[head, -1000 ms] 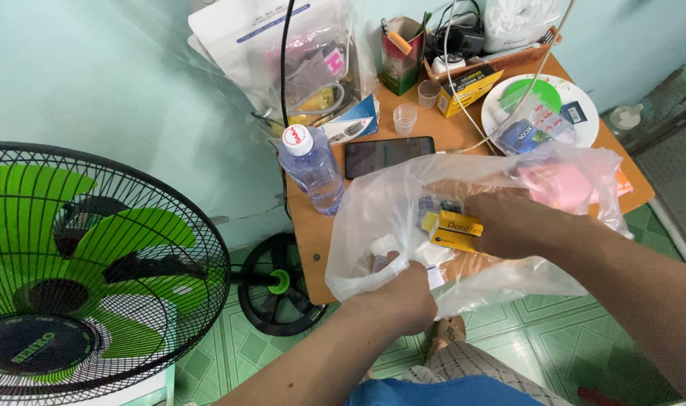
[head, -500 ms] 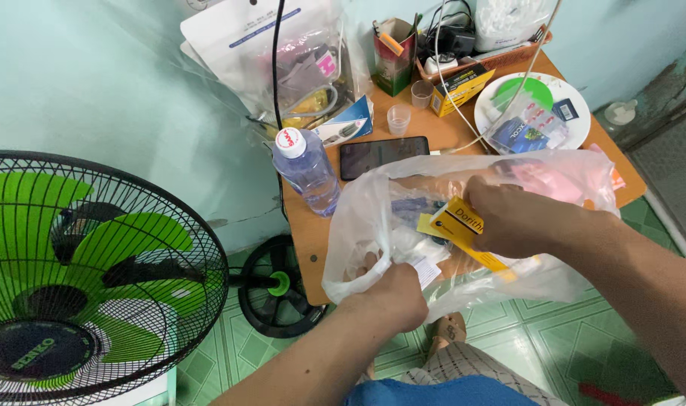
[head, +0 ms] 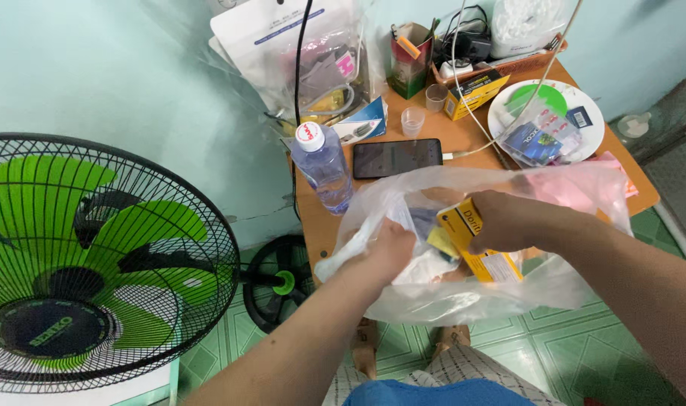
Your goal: The person unpacks a plastic bag and removes several small boxes and packets, placing them on a red stool. The items include medicine boxes and other packaged goods.
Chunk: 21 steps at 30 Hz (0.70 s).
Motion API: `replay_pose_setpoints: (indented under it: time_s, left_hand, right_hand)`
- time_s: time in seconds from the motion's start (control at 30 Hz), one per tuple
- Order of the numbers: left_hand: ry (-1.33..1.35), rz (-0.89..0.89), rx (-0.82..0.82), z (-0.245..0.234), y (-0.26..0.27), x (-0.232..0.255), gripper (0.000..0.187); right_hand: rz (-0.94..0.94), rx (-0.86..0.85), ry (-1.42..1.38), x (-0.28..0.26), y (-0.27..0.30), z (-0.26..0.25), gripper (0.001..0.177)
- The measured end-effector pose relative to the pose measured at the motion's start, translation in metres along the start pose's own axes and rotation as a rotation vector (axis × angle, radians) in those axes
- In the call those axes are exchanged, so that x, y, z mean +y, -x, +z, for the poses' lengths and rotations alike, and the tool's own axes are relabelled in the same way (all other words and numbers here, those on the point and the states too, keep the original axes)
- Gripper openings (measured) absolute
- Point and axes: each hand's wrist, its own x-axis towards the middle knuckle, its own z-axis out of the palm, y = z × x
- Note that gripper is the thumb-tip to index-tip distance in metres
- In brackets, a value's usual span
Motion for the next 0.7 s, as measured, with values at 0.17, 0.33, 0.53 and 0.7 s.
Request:
replay_pose_setpoints:
  time_s: [0.17, 0.33, 0.53, 0.7]
  left_hand:
    - [0.612, -0.272, -0.121, -0.007, 0.005, -0.005, 0.041]
    - [0.839, -0.274, -0.286, -0.003, -0.005, -0.002, 0.04]
    - [0.862, -0.239, -0.252, -0.025, 0.028, 0.038, 0.034]
    - [0.437, -0.184, -0.175, -0.048, 0.045, 0.072, 0.047]
  right_hand:
    - [0.046, 0.025, 0.195, 0.013, 0.007, -0.001, 0.065]
    - [0.095, 0.055, -0.012, 0.038, 0.005, -0.001, 0.059]
    - [0.427, 0.124, 0.077, 0.038, 0.024, -0.024, 0.053]
    - [0.213, 0.192, -0.231, 0.052, 0.022, -0.037, 0.054]
